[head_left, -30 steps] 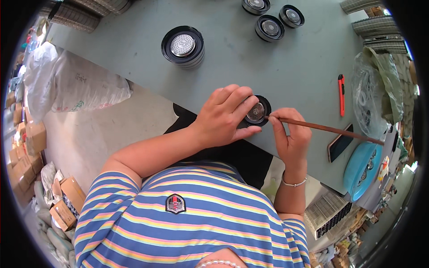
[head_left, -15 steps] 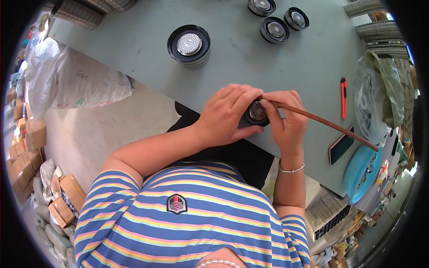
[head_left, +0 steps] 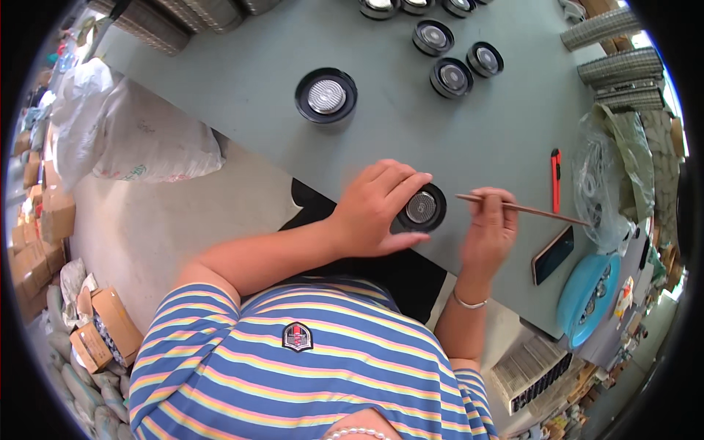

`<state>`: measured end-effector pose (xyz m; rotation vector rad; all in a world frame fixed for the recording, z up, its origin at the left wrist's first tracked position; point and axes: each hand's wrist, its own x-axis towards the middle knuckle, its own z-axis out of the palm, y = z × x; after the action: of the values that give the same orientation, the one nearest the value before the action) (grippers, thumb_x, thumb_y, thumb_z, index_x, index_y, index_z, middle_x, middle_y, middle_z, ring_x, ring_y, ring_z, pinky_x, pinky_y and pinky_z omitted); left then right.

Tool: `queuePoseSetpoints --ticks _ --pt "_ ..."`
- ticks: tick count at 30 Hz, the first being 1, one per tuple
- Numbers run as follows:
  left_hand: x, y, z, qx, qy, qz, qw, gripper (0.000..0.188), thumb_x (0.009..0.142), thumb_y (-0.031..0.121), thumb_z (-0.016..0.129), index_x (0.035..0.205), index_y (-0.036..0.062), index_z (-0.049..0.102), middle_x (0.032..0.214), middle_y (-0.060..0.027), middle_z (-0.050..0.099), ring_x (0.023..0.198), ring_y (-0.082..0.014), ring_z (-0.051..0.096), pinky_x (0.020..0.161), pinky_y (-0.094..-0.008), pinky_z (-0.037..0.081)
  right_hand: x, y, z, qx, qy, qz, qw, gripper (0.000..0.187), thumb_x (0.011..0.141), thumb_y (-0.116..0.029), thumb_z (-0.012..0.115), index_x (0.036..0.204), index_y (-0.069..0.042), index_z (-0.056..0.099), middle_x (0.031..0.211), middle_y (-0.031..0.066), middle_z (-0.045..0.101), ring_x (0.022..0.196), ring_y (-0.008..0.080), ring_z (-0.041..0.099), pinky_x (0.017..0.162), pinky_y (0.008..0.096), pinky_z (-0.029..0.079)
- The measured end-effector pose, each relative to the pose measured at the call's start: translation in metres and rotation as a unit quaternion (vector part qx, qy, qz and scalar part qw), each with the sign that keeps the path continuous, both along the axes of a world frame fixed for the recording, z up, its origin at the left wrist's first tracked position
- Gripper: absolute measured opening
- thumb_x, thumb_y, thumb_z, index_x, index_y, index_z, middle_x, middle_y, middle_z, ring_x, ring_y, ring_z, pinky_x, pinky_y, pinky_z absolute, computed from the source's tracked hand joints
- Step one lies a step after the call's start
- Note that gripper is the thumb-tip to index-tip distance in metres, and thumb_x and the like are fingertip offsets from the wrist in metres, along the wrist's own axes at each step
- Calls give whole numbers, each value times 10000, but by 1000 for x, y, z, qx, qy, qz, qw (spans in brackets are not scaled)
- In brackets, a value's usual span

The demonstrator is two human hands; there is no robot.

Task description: Manually assembling circular filter units by inserting white rubber gaskets into metal filter housings using a stick tool for precise seating.

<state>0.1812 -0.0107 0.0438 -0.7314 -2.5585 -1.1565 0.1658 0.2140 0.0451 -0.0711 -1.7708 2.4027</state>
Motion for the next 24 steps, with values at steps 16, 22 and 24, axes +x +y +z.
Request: queuePoseSetpoints --ticks 16,22,24 --pt "-35 -70 31 -11 291 270 918 649 849 383 843 1357 67 590 1298 -138 629 1183 -341 576 1032 -463 435 -170 -34 -13 467 180 -17 865 300 1069 -241 548 1156 0 705 1085 120 734 1143 316 623 1004 427 491" --pt "-6 -18 5 11 100 53 994 675 767 282 864 1346 58 600 1361 -148 573 1192 -356 569 1045 -472 467 -93 -31 15 434 145 92 884 210 1047 -120 569 1148 5 703 1046 111 738 981 279 666 862 381 525" --pt "-8 -7 4 19 64 62 996 696 772 303 864 1363 60 590 1409 -166 535 1227 -378 548 1050 -478 464 -56 -23 17 401 113 113 902 216 1058 -116 553 1150 15 699 1042 121 728 937 242 656 848 347 516"
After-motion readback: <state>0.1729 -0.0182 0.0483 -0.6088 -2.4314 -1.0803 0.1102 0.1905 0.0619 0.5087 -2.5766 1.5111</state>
